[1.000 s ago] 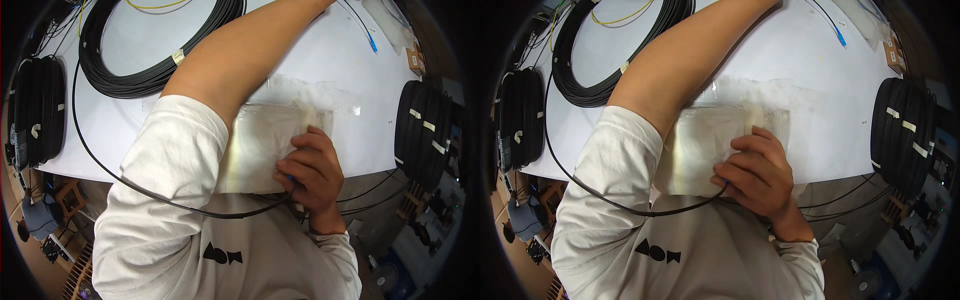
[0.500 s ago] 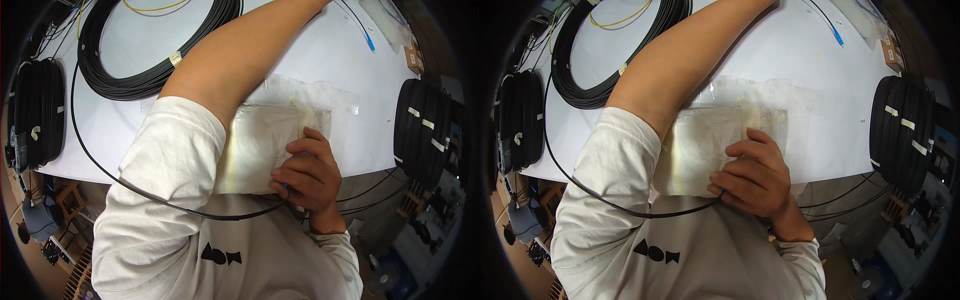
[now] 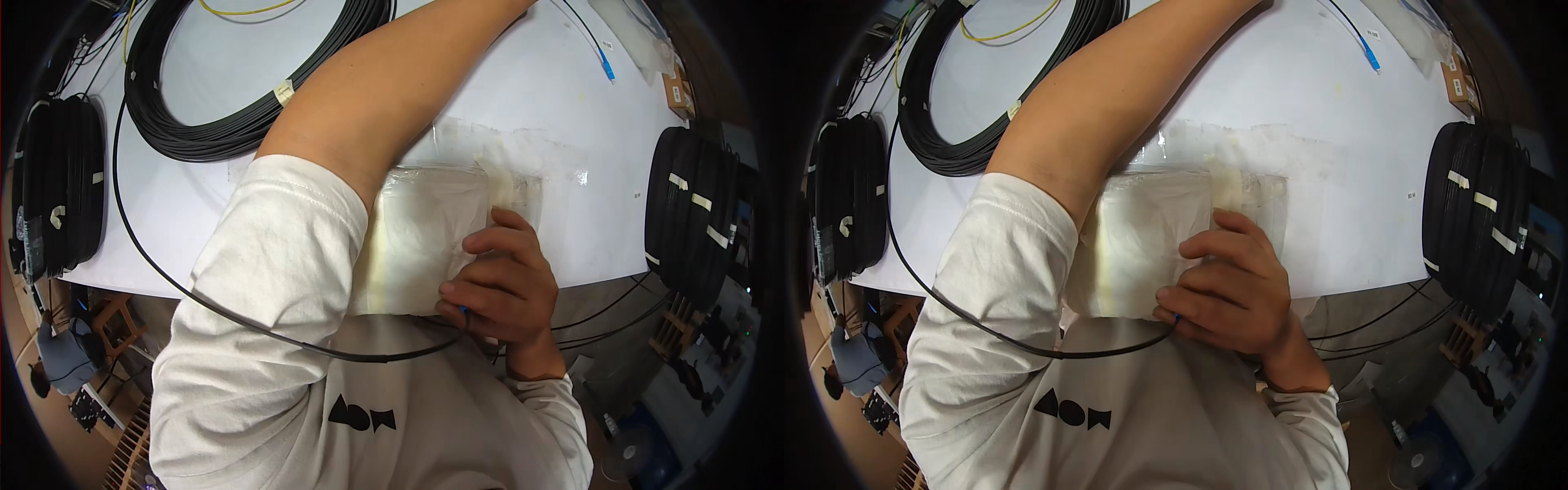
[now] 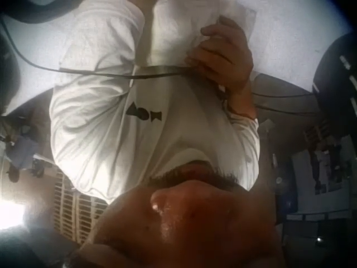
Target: The recorder uses a specialized handheld inspection probe to examine the end-face of fiber optic connectors, with the live feed displayed on an external monitor for quality check.
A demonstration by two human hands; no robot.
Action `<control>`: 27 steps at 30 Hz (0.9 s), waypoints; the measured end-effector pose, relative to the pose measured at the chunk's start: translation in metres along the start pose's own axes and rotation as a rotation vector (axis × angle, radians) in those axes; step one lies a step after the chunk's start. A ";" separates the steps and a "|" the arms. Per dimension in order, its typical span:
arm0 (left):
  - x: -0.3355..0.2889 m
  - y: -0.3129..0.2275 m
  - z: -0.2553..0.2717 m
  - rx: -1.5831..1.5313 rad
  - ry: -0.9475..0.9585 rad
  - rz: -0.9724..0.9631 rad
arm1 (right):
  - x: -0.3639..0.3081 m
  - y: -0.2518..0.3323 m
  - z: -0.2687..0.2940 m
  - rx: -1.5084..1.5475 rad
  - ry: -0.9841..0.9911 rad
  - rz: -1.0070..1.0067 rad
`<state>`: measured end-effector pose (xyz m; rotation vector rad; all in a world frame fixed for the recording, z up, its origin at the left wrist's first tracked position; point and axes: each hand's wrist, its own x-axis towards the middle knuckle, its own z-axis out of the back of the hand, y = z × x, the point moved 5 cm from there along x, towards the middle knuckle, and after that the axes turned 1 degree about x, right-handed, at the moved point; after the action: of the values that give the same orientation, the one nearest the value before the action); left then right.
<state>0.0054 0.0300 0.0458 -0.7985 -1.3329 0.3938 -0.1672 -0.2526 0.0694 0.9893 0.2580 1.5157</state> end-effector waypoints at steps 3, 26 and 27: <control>-0.001 0.000 0.000 0.009 -0.005 -0.012 | 0.001 -0.002 -0.002 -0.041 -0.055 -0.019; 0.000 0.005 -0.002 0.003 -0.034 -0.051 | 0.001 -0.001 -0.004 -0.010 -0.025 -0.009; 0.000 0.005 -0.002 0.023 -0.043 -0.067 | 0.001 -0.001 -0.004 -0.039 -0.041 -0.019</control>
<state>0.0083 0.0332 0.0421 -0.7278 -1.3895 0.3746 -0.1693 -0.2495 0.0671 0.9836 0.2072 1.4764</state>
